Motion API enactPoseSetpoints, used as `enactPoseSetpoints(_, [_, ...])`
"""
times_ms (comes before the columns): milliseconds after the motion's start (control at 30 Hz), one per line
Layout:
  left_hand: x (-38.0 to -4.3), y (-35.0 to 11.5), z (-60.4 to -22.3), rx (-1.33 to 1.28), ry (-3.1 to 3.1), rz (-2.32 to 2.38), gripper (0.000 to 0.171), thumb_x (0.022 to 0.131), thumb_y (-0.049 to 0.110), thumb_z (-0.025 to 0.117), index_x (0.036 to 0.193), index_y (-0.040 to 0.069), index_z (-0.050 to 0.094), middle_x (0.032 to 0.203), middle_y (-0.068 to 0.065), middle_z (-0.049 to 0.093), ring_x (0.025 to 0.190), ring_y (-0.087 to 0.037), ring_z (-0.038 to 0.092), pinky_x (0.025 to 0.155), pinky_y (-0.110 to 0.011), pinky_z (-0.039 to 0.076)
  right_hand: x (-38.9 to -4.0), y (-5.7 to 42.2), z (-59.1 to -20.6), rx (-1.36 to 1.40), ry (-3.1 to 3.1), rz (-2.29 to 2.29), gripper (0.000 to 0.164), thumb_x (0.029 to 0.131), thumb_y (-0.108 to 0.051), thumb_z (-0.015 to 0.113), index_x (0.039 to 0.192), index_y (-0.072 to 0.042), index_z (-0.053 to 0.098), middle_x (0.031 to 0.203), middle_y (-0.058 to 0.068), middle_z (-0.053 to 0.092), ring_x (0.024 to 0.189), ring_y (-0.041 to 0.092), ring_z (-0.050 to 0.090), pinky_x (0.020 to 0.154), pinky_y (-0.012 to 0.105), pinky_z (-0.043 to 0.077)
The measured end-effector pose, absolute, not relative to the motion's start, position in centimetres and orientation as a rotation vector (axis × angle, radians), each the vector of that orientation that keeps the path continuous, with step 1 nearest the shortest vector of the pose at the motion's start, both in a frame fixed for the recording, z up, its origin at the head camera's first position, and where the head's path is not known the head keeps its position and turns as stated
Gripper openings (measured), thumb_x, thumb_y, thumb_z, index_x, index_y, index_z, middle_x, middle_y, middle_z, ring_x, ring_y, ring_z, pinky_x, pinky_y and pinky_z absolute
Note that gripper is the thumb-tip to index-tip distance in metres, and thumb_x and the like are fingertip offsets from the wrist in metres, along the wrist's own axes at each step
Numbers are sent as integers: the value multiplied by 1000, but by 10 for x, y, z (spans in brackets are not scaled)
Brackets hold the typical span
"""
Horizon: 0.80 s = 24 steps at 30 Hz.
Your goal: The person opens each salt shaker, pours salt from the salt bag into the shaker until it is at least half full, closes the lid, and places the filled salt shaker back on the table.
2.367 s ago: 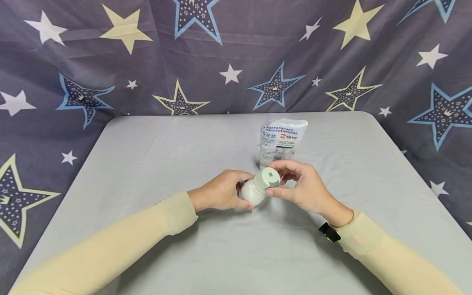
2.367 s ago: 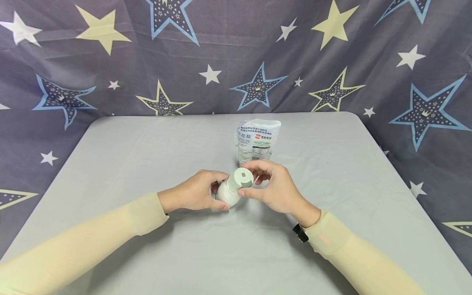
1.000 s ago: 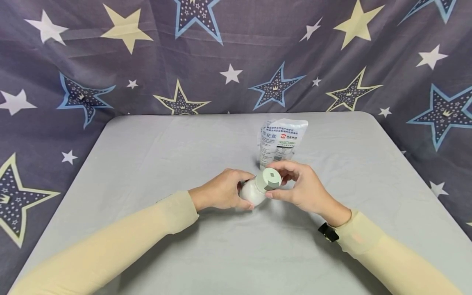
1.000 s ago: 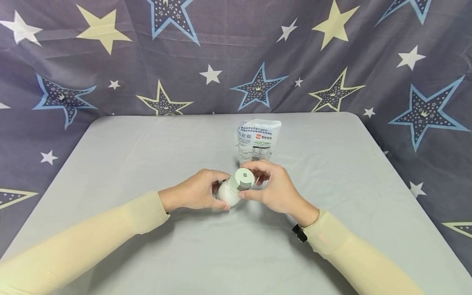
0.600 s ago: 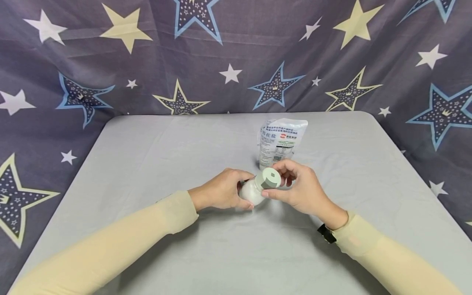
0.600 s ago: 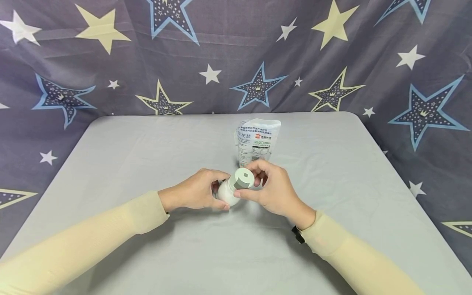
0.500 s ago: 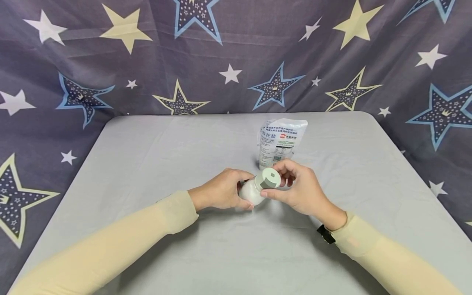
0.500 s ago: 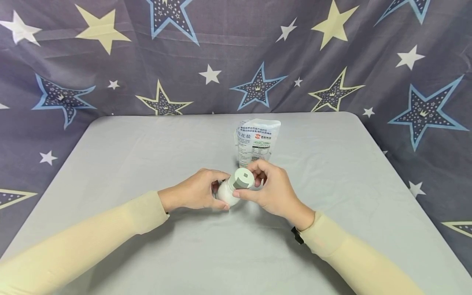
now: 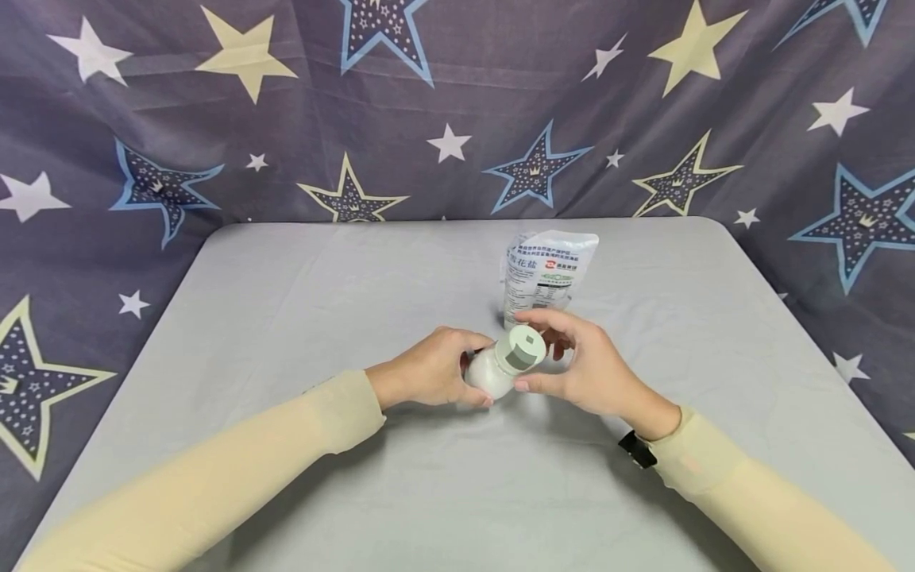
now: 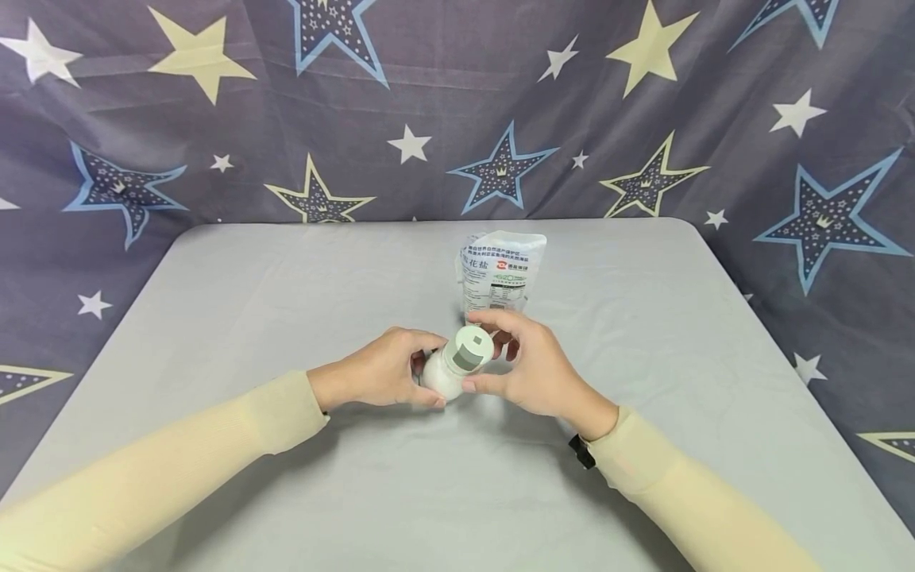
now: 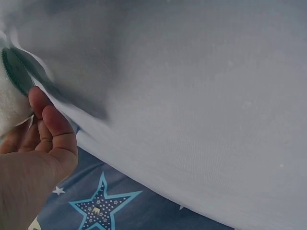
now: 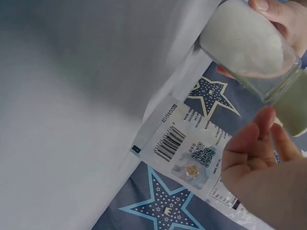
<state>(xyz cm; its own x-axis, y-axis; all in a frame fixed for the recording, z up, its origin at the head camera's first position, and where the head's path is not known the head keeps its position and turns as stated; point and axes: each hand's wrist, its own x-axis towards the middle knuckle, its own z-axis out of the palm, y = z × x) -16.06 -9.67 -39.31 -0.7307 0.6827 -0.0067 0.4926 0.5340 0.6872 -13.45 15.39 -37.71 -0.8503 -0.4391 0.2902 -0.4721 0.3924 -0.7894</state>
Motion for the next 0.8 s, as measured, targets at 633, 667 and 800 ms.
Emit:
enactPoseSetpoints(633, [-160, -96, -391, 1000, 2506, 983, 60, 72, 19, 95, 125, 10, 70, 107, 3, 72, 84, -13, 64, 76, -26, 53, -134, 150, -379, 819, -2560, 1436, 47, 70, -16, 97, 111, -16, 74, 100, -7, 72, 81, 17, 59, 70, 39, 49])
enactPoseSetpoints(667, [-160, -96, -391, 1000, 2506, 982, 59, 72, 19, 95, 125, 10, 70, 107, 3, 72, 84, -13, 64, 75, -26, 53, -134, 150, -379, 814, -2557, 1427, 46, 70, -17, 97, 110, -16, 74, 99, -8, 71, 80, 17, 59, 69, 38, 49])
enactPoseSetpoints(800, [-161, -95, -391, 1005, 2505, 977, 60, 72, 19, 94, 126, 9, 70, 107, 3, 72, 83, -13, 64, 74, -26, 53, -132, 148, -380, 799, -2546, 1382, 43, 69, -19, 97, 105, -17, 72, 94, -9, 70, 77, 19, 59, 68, 35, 48])
